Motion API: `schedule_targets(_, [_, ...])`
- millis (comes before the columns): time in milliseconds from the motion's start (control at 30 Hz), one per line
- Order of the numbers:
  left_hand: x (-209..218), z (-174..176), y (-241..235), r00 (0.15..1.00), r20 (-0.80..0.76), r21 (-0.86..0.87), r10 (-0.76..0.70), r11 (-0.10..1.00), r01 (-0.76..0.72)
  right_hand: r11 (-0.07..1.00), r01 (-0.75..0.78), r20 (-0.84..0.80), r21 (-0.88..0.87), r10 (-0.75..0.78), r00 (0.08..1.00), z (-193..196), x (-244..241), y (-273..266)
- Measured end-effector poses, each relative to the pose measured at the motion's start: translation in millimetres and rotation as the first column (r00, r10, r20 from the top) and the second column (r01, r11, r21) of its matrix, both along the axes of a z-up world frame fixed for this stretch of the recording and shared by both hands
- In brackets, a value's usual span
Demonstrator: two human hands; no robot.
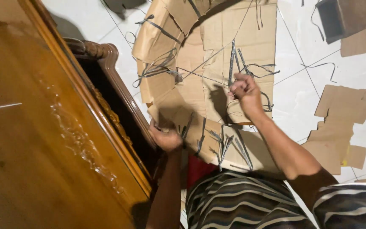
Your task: The person sits on the floor and ties thin metal wires around a curved cardboard structure. They repeatedly wrap the wire and twist the ends to secure it in place.
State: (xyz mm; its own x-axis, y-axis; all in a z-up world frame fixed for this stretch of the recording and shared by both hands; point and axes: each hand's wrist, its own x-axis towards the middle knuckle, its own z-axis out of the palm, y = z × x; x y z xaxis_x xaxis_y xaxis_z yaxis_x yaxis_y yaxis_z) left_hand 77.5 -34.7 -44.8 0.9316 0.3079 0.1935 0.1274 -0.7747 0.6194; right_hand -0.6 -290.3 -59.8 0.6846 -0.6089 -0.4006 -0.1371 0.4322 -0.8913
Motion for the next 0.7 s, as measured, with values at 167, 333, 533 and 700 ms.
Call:
schedule_targets(167, [-1, -5, 3, 0.998, 0.029, 0.130, -0.063, 0.990, 0.059, 0.959, -0.133, 0.058, -0.249, 0.151, 0.987, 110, 17, 13])
schedule_targets(333, [2, 9, 2, 0.918, 0.194, 0.316, -0.346, 0.908, 0.276, 0.824, -0.405, -0.009, -0.396, 0.437, 0.899, 170, 26, 96])
schedule_targets(533, [7, 61, 27, 0.595, 0.192, 0.428, -0.781, 0.612, 0.666, 0.723, -0.405, -0.042, -0.560, 0.463, 0.885, 181, 38, 151])
schedule_targets(700, [12, 158, 22, 0.763, -0.211, -0.805, -0.611, 0.551, 0.219, 0.676, -0.483, -0.082, -0.556, 0.534, 0.841, 187, 46, 150])
